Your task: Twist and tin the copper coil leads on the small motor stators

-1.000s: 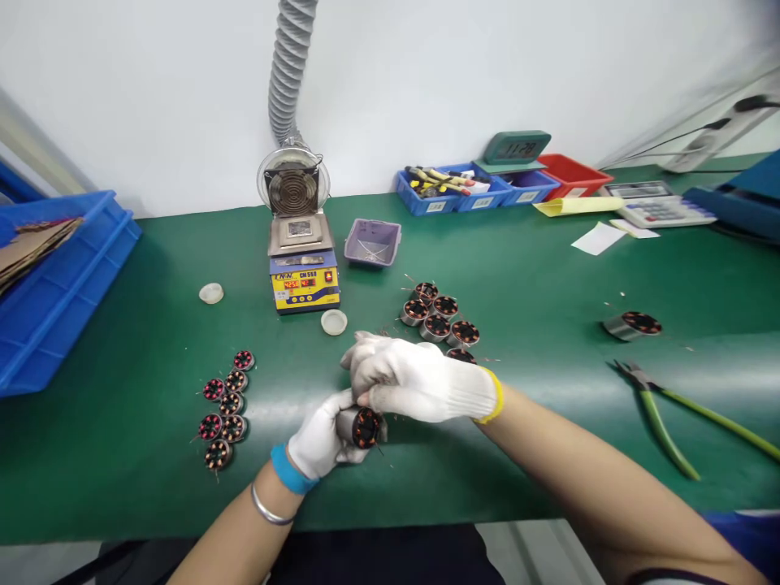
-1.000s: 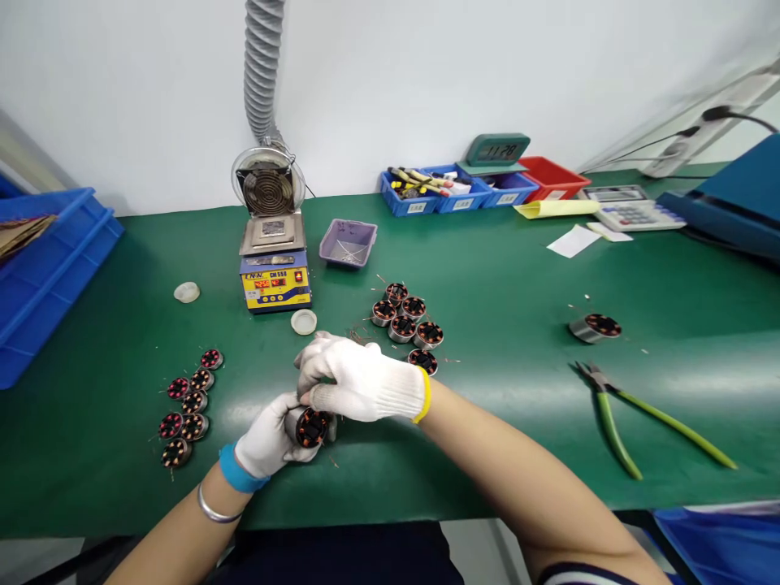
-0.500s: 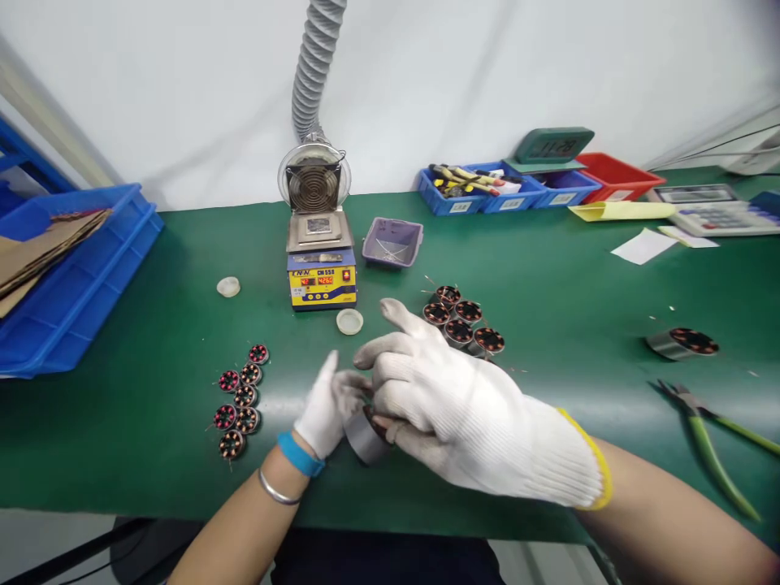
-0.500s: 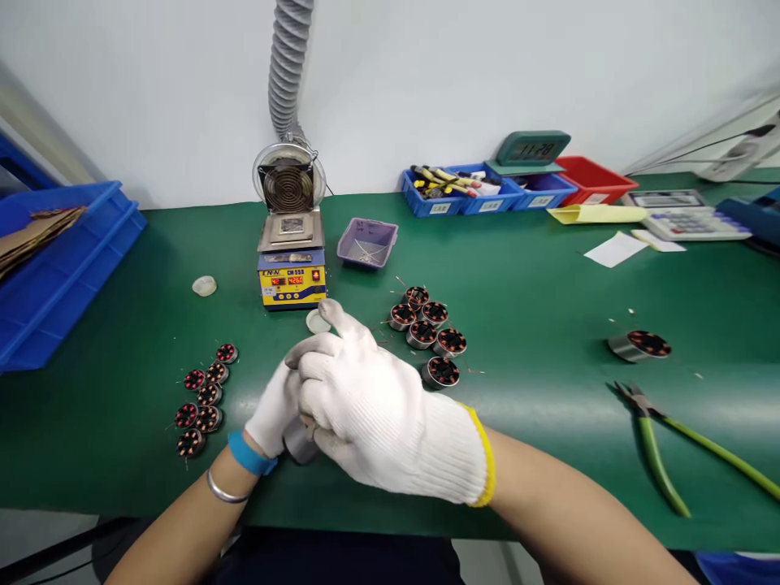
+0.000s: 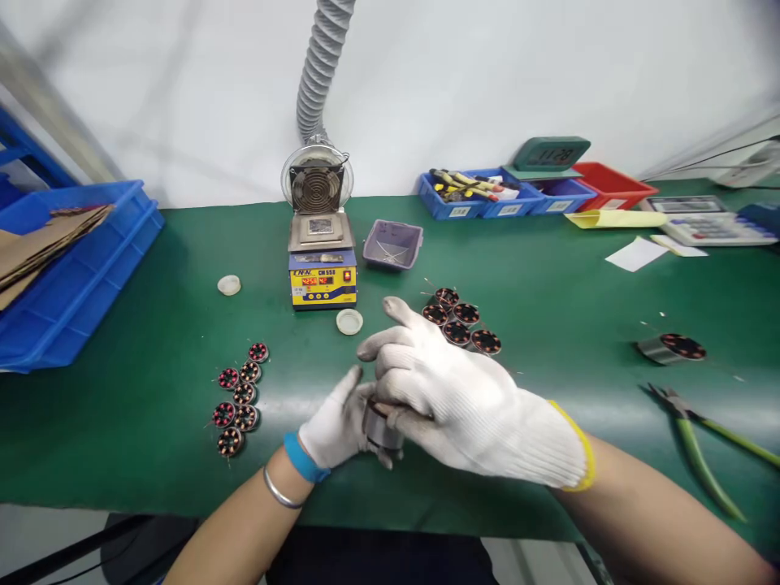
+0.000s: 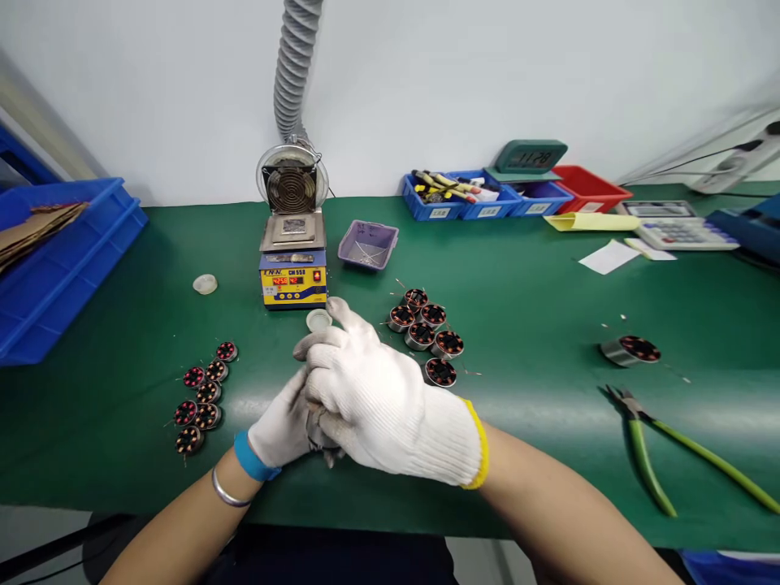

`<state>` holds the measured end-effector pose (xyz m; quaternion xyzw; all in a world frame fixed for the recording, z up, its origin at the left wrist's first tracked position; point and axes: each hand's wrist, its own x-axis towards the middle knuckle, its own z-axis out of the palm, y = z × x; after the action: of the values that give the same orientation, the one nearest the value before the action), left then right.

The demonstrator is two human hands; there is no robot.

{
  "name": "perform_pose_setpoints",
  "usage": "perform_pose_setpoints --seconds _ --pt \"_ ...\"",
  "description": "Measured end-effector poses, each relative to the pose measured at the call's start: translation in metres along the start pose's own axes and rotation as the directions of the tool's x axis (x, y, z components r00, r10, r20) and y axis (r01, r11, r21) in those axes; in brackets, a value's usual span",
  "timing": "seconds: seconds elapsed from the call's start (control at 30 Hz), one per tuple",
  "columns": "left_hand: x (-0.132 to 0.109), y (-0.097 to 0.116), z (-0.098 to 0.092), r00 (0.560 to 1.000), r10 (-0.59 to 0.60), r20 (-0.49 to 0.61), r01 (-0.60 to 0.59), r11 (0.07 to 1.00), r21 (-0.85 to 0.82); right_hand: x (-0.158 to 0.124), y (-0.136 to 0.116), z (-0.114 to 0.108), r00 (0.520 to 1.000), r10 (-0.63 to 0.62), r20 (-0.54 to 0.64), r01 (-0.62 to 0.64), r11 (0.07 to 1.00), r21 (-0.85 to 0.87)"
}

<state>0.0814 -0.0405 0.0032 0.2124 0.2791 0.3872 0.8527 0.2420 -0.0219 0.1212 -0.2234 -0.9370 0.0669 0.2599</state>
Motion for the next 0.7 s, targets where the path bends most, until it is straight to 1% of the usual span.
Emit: perform_pose_setpoints --seconds 0.03,0.07,0.1,0.13,0.17,0.2,0.23,0.27,0.3,0.33,0.37,0.4,0.43,0.47,0.5,0.53,0.57,0.6,0.63,0.67,0.7 --pt "-0.002 -0.003 0.001 0.997 -0.023 0.076 0.019 0.998 0.052 -0.002 0.002 0.001 1.000 0.014 0.005 -0.014 1.000 0.012" --pt "-0.004 -0.004 0.003 0.991 -0.021 0.134 0.006 0.994 0.107 -0.004 0.004 0.001 1.000 0.026 0.007 -0.026 0.999 0.034" --pt "-0.007 -0.004 0.004 0.988 0.013 0.155 -0.036 0.988 0.149 -0.007 0.007 0.001 0.999 0.040 0.000 -0.040 0.996 0.076" --pt "-0.009 -0.003 0.006 0.989 0.076 0.128 -0.098 0.980 0.171 -0.011 0.011 -0.001 0.997 0.068 -0.036 -0.062 0.988 0.145" --pt "-0.011 0.000 0.008 0.986 0.146 0.085 -0.160 0.968 0.191 -0.015 0.015 -0.002 0.987 0.118 -0.113 -0.089 0.968 0.236" --pt "-0.012 0.002 0.011 0.976 0.216 0.029 -0.217 0.955 0.203 -0.019 0.018 -0.003 0.954 0.204 -0.221 -0.122 0.935 0.334" --pt "-0.012 0.004 0.013 0.960 0.277 -0.036 -0.264 0.943 0.201 -0.024 0.021 -0.002 0.887 0.315 -0.338 -0.155 0.892 0.424" --pt "-0.012 0.004 0.015 0.939 0.329 -0.099 -0.305 0.932 0.195 -0.030 0.023 0.002 0.794 0.422 -0.438 -0.181 0.852 0.491" --pt "-0.011 0.004 0.016 0.913 0.376 -0.157 -0.345 0.919 0.193 -0.036 0.023 0.008 0.705 0.501 -0.502 -0.209 0.823 0.528" --pt "-0.009 0.003 0.018 0.883 0.421 -0.209 -0.384 0.902 0.199 -0.041 0.021 0.018 0.645 0.546 -0.534 -0.245 0.810 0.532" --pt "-0.008 0.000 0.019 0.848 0.463 -0.258 -0.417 0.883 0.213 -0.047 0.018 0.030 0.630 0.561 -0.536 -0.288 0.811 0.510" --pt "-0.007 -0.003 0.020 0.813 0.499 -0.301 -0.443 0.864 0.239 -0.052 0.013 0.045 0.653 0.561 -0.509 -0.334 0.816 0.472" --pt "-0.007 -0.007 0.021 0.781 0.529 -0.331 -0.456 0.846 0.276 -0.056 0.008 0.060 0.689 0.555 -0.467 -0.375 0.823 0.426" --pt "-0.008 -0.011 0.021 0.759 0.552 -0.344 -0.458 0.829 0.321 -0.059 0.001 0.075 0.725 0.557 -0.405 -0.418 0.823 0.384" --pt "-0.009 -0.015 0.022 0.752 0.568 -0.334 -0.453 0.814 0.364 -0.061 -0.004 0.089 0.744 0.576 -0.339 -0.465 0.810 0.356" --pt "-0.012 -0.018 0.022 0.763 0.572 -0.300 -0.441 0.801 0.405 -0.061 -0.008 0.100 0.740 0.614 -0.274 -0.521 0.781 0.343" --pt "-0.015 -0.021 0.022 0.785 0.569 -0.244 -0.432 0.786 0.442 -0.060 -0.011 0.108 0.713 0.667 -0.214 -0.583 0.735 0.347" --pt "-0.018 -0.022 0.022 0.809 0.561 -0.173 -0.430 0.767 0.476 -0.058 -0.011 0.112 0.667 0.727 -0.167 -0.638 0.672 0.377" --pt "-0.020 -0.024 0.021 0.828 0.552 -0.095 -0.438 0.744 0.504 -0.055 -0.008 0.114 0.610 0.783 -0.126 -0.675 0.596 0.436" --pt "-0.022 -0.024 0.020 0.833 0.553 -0.023 -0.462 0.717 0.522 -0.053 -0.005 0.113 0.555 0.828 -0.080 -0.685 0.509 0.520" --pt "-0.023 -0.024 0.019 0.825 0.565 0.026 -0.491 0.693 0.529 -0.052 0.000 0.110 0.518 0.855 -0.019 -0.665 0.416 0.619"
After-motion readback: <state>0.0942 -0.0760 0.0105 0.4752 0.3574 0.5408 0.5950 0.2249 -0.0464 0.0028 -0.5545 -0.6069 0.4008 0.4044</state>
